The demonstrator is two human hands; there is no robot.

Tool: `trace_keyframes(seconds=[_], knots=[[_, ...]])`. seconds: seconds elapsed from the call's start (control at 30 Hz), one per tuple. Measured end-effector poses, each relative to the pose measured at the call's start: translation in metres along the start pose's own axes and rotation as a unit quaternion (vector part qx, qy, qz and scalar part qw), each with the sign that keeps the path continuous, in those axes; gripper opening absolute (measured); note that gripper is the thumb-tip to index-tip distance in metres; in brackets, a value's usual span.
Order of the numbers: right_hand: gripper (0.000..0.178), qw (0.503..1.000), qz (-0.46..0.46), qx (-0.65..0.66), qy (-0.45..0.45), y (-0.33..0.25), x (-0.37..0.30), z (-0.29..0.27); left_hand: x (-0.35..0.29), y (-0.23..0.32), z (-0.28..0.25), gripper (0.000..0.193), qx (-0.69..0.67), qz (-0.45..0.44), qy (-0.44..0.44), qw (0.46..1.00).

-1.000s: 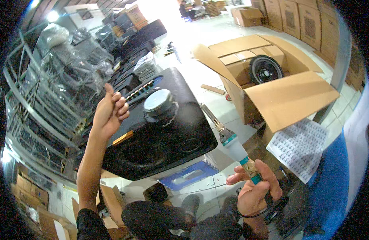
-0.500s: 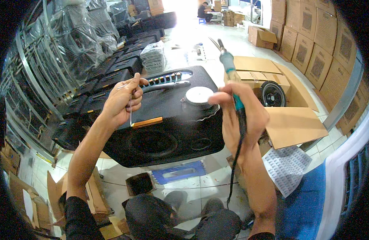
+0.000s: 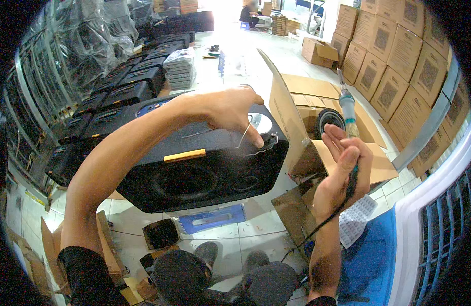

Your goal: The person retrieves a speaker driver from a box, places it into a port on a portable speaker, and secures it by soldering wires to the terminals. The person then adjusts the speaker and continues soldering connections.

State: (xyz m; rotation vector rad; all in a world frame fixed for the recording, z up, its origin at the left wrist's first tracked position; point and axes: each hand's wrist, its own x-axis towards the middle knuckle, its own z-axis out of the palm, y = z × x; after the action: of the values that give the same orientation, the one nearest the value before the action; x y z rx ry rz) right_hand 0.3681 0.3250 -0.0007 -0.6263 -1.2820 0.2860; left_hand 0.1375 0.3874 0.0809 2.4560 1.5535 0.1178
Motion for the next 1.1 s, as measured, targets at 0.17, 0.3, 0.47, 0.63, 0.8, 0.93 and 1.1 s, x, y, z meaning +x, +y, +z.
trace_keyframes(seconds=[0.17,0.3,0.47,0.63,0.8,0.93,1.1], knots=[[0.039,0.999,-0.013,-0.022,-0.023,-0.004,-0.010,-0.026,0.007,0.012,-0.013,0.058,0.007,0.008,-0.072,0.997],[0.041,0.999,-0.009,-0.033,-0.041,-0.005,-0.018,-0.042,0.004,0.018,-0.013,0.061,0.014,-0.039,-0.027,0.999],[0.046,0.998,0.005,-0.011,-0.058,-0.005,-0.031,-0.050,-0.001,0.019,-0.006,0.075,-0.019,-0.022,0.063,0.998],[0.049,0.997,-0.002,-0.011,-0.072,-0.007,-0.043,-0.057,0.007,0.016,0.001,0.083,-0.039,-0.057,0.070,0.995],[0.058,0.998,0.036,0.028,-0.039,-0.005,-0.047,-0.075,0.005,0.018,0.002,0.076,-0.027,-0.069,0.075,0.994],[0.061,0.995,0.081,0.051,0.027,-0.006,-0.041,-0.091,-0.008,0.013,-0.004,0.055,-0.106,-0.103,0.097,0.984],[0.059,0.990,0.119,0.072,0.005,-0.019,-0.035,-0.105,-0.047,-0.023,-0.011,0.035,-0.370,-0.017,0.190,0.909]])
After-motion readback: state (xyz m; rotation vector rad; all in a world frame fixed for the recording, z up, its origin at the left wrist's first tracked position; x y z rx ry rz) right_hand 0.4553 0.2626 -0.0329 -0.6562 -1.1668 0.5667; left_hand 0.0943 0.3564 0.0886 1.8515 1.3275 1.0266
